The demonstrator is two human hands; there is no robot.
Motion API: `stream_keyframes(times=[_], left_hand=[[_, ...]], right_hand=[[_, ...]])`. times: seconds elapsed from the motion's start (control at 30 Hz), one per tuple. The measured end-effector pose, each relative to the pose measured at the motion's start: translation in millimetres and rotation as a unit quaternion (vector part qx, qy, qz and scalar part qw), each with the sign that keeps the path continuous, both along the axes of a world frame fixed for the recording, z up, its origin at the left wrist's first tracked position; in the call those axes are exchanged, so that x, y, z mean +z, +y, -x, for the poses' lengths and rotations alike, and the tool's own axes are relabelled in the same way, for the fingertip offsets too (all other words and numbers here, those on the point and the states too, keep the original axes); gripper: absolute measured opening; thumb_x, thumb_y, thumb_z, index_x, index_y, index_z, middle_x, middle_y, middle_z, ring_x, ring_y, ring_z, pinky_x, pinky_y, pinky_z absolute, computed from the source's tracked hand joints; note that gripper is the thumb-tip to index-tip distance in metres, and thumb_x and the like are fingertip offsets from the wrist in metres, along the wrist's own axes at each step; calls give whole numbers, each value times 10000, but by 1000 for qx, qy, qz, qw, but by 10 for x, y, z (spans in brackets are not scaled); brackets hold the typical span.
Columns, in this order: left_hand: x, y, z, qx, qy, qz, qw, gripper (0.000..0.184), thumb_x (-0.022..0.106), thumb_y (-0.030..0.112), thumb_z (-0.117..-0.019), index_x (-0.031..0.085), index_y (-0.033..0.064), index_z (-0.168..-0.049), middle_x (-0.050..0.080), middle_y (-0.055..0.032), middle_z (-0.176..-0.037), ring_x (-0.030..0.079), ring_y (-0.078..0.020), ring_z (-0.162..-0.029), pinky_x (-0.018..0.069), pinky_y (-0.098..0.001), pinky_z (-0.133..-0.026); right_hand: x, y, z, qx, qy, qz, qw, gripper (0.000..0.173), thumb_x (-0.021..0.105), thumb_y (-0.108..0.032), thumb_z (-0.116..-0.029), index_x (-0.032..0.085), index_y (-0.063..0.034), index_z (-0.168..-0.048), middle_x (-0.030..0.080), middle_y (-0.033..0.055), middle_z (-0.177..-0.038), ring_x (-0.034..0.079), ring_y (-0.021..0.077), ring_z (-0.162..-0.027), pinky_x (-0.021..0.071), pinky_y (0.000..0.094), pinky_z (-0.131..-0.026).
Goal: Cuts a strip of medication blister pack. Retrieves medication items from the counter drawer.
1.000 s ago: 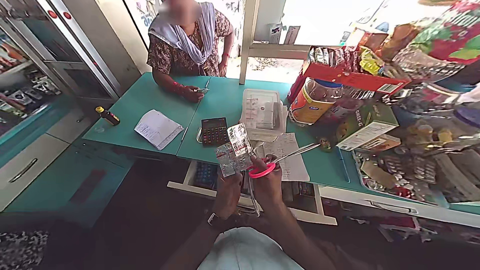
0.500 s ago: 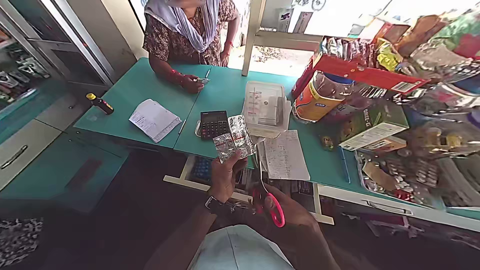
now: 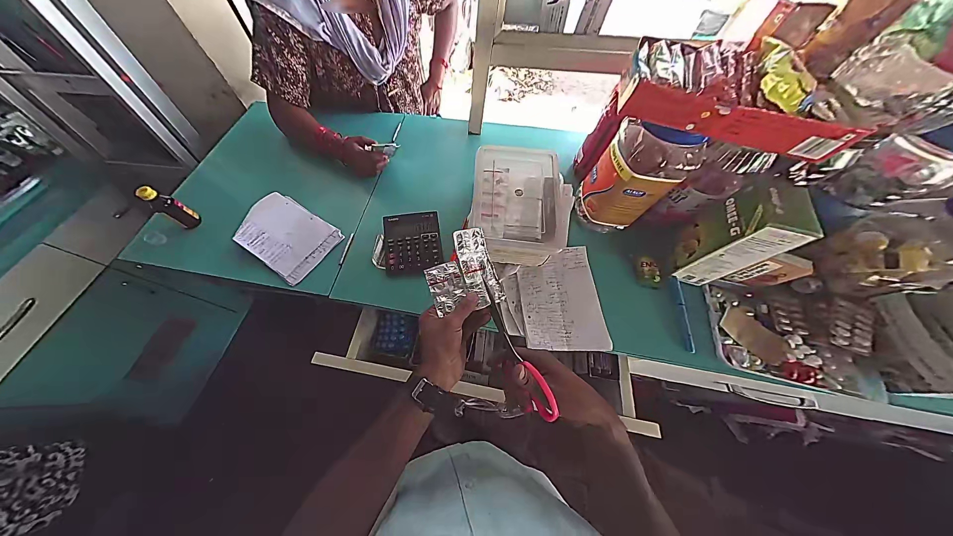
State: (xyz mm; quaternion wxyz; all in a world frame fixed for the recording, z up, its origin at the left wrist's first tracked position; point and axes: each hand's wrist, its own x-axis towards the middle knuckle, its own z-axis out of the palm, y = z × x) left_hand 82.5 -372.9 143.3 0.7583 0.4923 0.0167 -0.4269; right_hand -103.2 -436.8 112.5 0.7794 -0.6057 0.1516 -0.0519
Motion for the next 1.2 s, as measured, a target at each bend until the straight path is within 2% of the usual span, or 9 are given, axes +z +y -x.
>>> stream_keyframes(times=[0.27, 0.5, 0.63, 0.73, 0.83, 0.93, 1.0, 1.13, 1.2], left_hand=[[-212, -209, -127, -2, 14, -32, 999, 263, 676, -18, -943, 565, -122, -1157, 730, -197, -919, 749, -248, -728, 653, -361, -696], [-363, -170, -220, -4, 28, -43, 999, 282, 643, -12, -966, 522, -99, -1206, 725, -190, -927, 750, -251, -734, 654, -365, -693], [-382, -102, -302, 17, 29, -44, 998, 258, 628, -11, -975, 524, -99, -1195, 726, -196, -915, 751, -257, -729, 654, -365, -677], [-377, -2, -357, 31, 19, -51, 998, 256, 619, -13, -979, 510, -92, -1198, 726, -192, -909, 752, -260, -728, 655, -370, -668], [-321, 203, -368, 27, -6, -52, 998, 246, 603, -20, -985, 505, -92, -1199, 725, -188, -914, 750, -263, -727, 656, -378, -669], [-251, 446, -343, 6, -35, -34, 999, 230, 583, -42, -983, 506, -80, -1197, 720, -175, -930, 747, -261, -751, 653, -392, -691], [-227, 596, -336, -9, -49, -13, 999, 207, 589, -58, -973, 533, -78, -1171, 728, -167, -936, 745, -242, -768, 648, -382, -710], [-157, 812, -329, -27, -71, 16, 997, 170, 638, -67, -930, 610, -60, -1098, 732, -137, -916, 716, -188, -748, 619, -324, -675], [-131, 895, -287, -32, -67, 30, 997, 163, 663, -69, -914, 631, -49, -1072, 734, -125, -905, 708, -173, -736, 616, -318, -679]], right_hand=[[-88, -62, -144, -47, 45, -46, 997, 524, 716, -594, -885, 693, -119, -1107, 550, -89, -601, 529, 24, -484, 490, 204, -482], [-172, -228, -72, 89, 51, -77, 992, 882, 742, -772, -727, 549, -169, -1341, 654, -72, -768, 643, 55, -662, 579, 252, -664], [-37, -235, 222, 101, 100, 31, 989, 851, 739, -699, -796, 544, -126, -1394, 674, -51, -843, 642, 55, -700, 578, 264, -679], [78, -216, 549, -8, 112, 54, 992, 607, 678, -589, -899, 643, -122, -1286, 660, -47, -741, 618, 65, -595, 569, 276, -582], [306, -359, 630, -172, 260, 214, 926, 370, 586, -409, -994, 688, -92, -1155, 638, 19, -724, 599, 134, -561, 548, 349, -543], [425, -717, 466, -200, 460, 335, 798, 582, 654, -483, -979, 587, -53, -1365, 669, 267, -1137, 657, 445, -1020, 500, 661, -870], [384, -864, 349, -221, 501, 379, 746, 626, 681, -442, -963, 523, -62, -1435, 652, 306, -1192, 620, 516, -1116, 454, 720, -900], [459, -831, 211, -213, 442, 431, 757, 485, 621, -354, -1015, 615, 6, -1338, 659, 314, -1184, 615, 518, -1128, 436, 727, -939], [539, -568, 64, -231, 314, 455, 801, 403, 581, -312, -1046, 662, -9, -1299, 718, 220, -1130, 699, 391, -1027, 528, 618, -906]])
